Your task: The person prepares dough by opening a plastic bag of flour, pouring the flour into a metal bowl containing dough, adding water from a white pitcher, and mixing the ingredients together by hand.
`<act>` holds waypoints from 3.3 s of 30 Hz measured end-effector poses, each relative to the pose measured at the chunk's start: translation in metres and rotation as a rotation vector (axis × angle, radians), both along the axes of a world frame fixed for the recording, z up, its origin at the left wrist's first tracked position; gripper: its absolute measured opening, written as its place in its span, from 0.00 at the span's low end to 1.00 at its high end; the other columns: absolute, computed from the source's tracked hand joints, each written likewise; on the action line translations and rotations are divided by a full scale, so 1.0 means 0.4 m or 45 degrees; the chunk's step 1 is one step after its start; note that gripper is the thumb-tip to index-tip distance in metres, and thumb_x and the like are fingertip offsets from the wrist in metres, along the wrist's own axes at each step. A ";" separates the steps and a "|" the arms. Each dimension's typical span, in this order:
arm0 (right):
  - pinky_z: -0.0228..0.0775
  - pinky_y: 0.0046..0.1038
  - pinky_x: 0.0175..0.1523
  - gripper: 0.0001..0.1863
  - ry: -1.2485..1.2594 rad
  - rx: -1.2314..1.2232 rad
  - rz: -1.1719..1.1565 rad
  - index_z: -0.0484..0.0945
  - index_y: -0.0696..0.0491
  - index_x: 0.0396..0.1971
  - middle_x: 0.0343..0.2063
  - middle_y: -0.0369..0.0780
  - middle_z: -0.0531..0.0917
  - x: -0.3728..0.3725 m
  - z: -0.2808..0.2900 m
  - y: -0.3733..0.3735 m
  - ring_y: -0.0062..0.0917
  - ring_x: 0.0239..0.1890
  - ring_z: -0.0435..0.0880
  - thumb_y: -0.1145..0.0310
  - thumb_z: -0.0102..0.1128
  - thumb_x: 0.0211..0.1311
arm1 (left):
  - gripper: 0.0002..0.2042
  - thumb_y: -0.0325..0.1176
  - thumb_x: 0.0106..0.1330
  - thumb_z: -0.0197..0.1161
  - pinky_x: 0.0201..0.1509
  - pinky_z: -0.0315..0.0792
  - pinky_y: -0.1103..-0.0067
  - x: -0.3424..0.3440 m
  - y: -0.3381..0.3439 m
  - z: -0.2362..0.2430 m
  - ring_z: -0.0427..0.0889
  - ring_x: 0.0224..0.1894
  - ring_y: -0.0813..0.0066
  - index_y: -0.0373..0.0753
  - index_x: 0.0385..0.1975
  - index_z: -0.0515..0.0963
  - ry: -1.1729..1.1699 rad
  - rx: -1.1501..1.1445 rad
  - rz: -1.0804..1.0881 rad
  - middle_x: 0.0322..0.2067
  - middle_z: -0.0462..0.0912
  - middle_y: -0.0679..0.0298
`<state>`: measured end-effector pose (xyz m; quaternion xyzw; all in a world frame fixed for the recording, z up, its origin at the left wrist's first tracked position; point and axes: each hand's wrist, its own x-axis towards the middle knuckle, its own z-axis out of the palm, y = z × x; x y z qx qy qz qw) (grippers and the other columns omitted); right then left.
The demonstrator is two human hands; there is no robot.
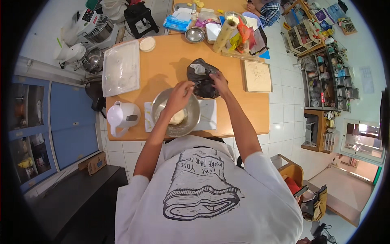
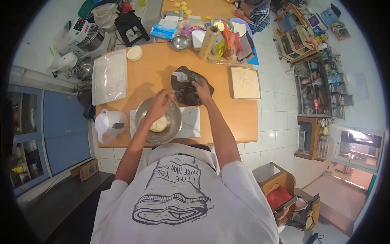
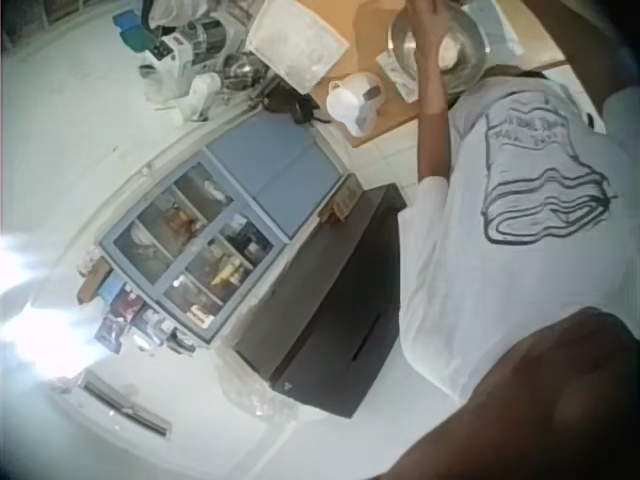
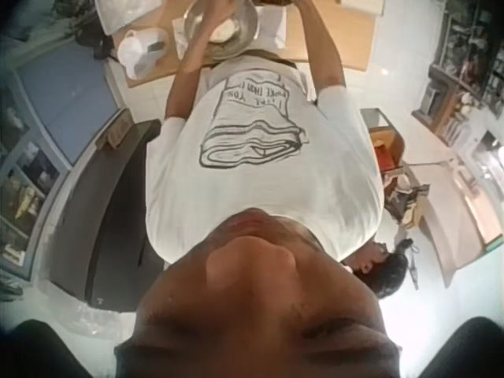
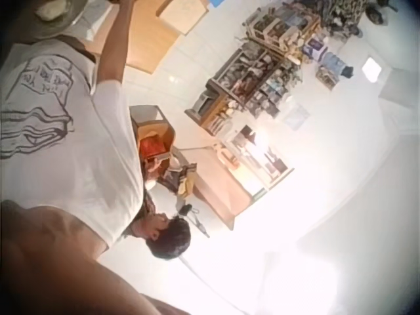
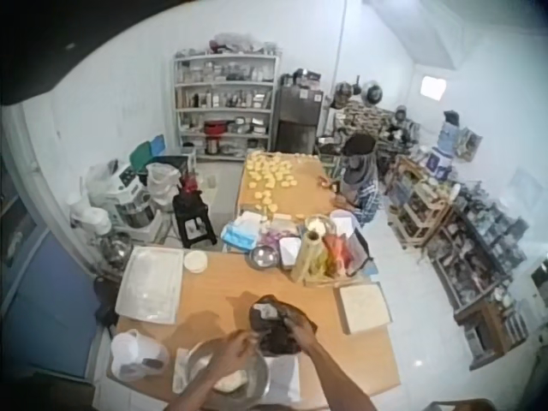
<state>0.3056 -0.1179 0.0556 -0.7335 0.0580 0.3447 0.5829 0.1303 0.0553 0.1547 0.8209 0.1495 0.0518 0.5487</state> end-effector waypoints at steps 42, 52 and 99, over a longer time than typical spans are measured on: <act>0.85 0.32 0.54 0.08 0.076 0.329 0.301 0.79 0.57 0.46 0.43 0.38 0.82 0.078 0.157 0.066 0.23 0.47 0.83 0.67 0.59 0.76 | 0.21 0.40 0.71 0.67 0.37 0.73 0.72 0.118 0.053 -0.072 0.75 0.29 0.66 0.30 0.55 0.75 0.280 -0.021 -0.052 0.33 0.81 0.52; 0.80 0.38 0.59 0.16 -0.246 -0.069 0.639 0.78 0.58 0.57 0.53 0.47 0.85 0.014 0.015 -0.026 0.40 0.54 0.86 0.70 0.53 0.74 | 0.17 0.41 0.67 0.69 0.46 0.75 0.56 0.165 0.021 -0.120 0.84 0.42 0.39 0.32 0.42 0.79 0.233 0.122 0.210 0.34 0.83 0.40; 0.70 0.31 0.61 0.22 -0.514 0.585 -0.020 0.70 0.56 0.61 0.51 0.38 0.79 -0.198 0.488 -0.039 0.24 0.52 0.78 0.79 0.60 0.69 | 0.23 0.47 0.82 0.47 0.47 0.85 0.67 -0.139 -0.049 0.134 0.89 0.48 0.60 0.41 0.69 0.61 0.293 -1.353 0.165 0.54 0.85 0.49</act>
